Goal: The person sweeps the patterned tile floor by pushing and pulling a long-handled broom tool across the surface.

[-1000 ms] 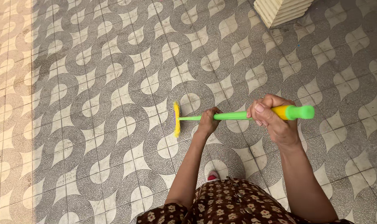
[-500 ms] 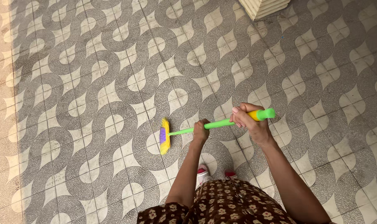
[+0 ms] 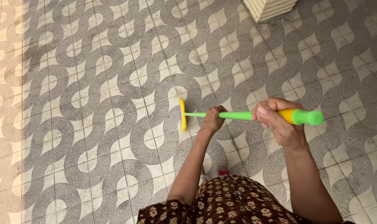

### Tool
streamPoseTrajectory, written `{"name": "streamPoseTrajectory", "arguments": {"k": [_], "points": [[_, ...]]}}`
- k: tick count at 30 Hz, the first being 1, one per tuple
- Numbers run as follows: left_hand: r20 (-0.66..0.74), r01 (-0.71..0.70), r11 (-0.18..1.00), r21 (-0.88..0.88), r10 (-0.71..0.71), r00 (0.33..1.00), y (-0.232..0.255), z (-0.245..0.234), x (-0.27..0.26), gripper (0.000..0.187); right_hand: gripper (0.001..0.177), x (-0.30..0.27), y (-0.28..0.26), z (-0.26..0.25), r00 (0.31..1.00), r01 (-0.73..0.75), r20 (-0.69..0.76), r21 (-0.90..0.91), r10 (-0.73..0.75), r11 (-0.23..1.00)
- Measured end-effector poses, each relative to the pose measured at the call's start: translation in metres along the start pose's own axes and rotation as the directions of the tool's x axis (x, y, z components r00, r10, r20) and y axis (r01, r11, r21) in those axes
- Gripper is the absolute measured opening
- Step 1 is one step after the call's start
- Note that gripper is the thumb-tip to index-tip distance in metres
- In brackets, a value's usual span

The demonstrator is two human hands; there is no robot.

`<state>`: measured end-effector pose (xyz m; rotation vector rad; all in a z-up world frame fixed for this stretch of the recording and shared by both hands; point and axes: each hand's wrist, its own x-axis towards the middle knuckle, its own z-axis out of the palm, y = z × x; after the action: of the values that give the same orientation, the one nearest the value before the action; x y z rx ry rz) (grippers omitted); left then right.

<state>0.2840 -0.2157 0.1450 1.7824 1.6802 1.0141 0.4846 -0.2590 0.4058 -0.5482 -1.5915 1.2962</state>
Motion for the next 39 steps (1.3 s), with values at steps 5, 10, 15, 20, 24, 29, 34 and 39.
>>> {"name": "streamPoseTrajectory", "arguments": {"k": [5,10,15,20,24,29,34,39], "points": [[-0.094,0.246,0.966,-0.073,-0.253,0.963,-0.033,-0.025,-0.036,0.015,0.038,0.01,0.044,0.003,0.998,-0.029,0.056,0.243,0.015,0.97],[-0.187,0.265,0.964,-0.027,-0.265,0.946,-0.111,-0.016,-0.087,0.015,0.036,0.0,0.091,0.032,0.982,-0.17,0.136,0.344,0.13,0.923],[-0.236,0.335,0.942,-0.023,-0.331,0.914,-0.143,0.036,-0.11,0.015,0.038,-0.021,0.1,0.03,0.973,-0.216,0.142,0.272,0.183,0.938],[-0.101,0.212,0.963,-0.164,-0.23,0.968,-0.071,0.072,-0.084,0.029,0.041,-0.036,0.057,0.003,0.984,-0.163,0.077,0.025,0.16,0.986],[-0.045,0.15,0.943,-0.296,-0.171,0.984,-0.001,0.067,-0.057,0.026,0.039,-0.038,0.011,-0.002,0.99,-0.11,0.077,-0.083,0.116,0.991],[0.103,0.145,0.963,-0.226,-0.125,0.987,0.047,0.034,-0.055,0.023,0.036,-0.054,-0.031,0.005,0.991,-0.066,0.103,-0.197,0.088,0.978],[0.025,0.091,0.98,-0.174,-0.088,0.996,0.046,0.005,-0.081,0.019,0.038,-0.06,-0.032,0.005,0.988,0.026,0.151,0.002,-0.026,1.0],[-0.07,0.189,0.973,-0.133,-0.199,0.977,-0.016,-0.009,-0.129,0.02,0.036,-0.066,0.002,0.027,0.985,-0.063,0.17,0.14,0.039,0.988]]}}
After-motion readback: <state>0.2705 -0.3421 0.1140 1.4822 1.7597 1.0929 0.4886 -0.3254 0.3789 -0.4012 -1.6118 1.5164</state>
